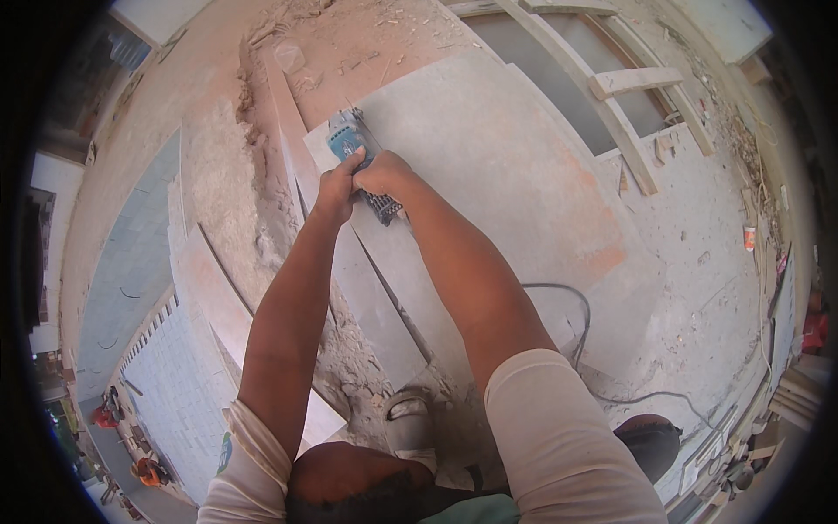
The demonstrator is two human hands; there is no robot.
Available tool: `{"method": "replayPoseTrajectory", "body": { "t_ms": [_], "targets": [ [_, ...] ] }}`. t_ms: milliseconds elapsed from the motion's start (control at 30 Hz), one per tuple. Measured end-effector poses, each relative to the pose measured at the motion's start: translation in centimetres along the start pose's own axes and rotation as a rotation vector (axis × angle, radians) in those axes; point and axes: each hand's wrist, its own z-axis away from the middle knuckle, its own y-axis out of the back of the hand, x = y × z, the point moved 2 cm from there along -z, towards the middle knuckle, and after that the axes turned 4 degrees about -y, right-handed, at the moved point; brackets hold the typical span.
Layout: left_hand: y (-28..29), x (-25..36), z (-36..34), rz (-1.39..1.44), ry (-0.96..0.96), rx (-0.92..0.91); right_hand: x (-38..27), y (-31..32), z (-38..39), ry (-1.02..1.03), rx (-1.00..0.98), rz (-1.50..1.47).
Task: The person cuts a large tile using a hand-held angle grinder, kemudian turns and repositions the tile pieces on the dusty ground.
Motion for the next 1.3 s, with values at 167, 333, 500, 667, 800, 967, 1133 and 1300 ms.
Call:
{"method": "replayPoseTrajectory", "body": {
  "t_ms": [167, 333, 500, 667, 800, 967, 1133, 1300],
  "targets": [
    [-0.1, -0.2, 0.3, 0.0, -0.009, -0.009, 0.6, -0.2, -0.3, 0.005, 0.003, -0.014],
    [-0.2, -0.4, 0.7, -0.008, -0.004, -0.009, 0.7, -0.2, 0.4, 0.002, -0.004, -0.012],
    [-0.5, -0.5, 1.2, -0.001, -0.01, 0.001, 1.1, -0.2, 0.6, 0.008, 0.007, -0.019],
    [-0.5, -0.7, 1.3, 0.002, -0.006, -0.002, 1.1, 0.0, 1.1, 0.015, -0.012, -0.019],
    [-0.6, -0.8, 1.5, 0.004, -0.012, -0.007, 1.1, 0.1, 1.6, 0.01, -0.004, -0.01],
    [-0.4, -0.7, 1.5, 0.002, -0.008, -0.018, 0.8, 0.3, 1.9, 0.004, -0.004, 0.006],
    [-1.0, -0.9, 2.0, 0.05, -0.038, 0.02, 1.6, 0.0, 1.2, 0.005, -0.008, -0.013],
    [-0.9, -0.6, 2.3, 0.052, -0.045, 0.033, 1.3, 0.0, 1.5, 0.01, -0.003, -0.014]
  ]
}}
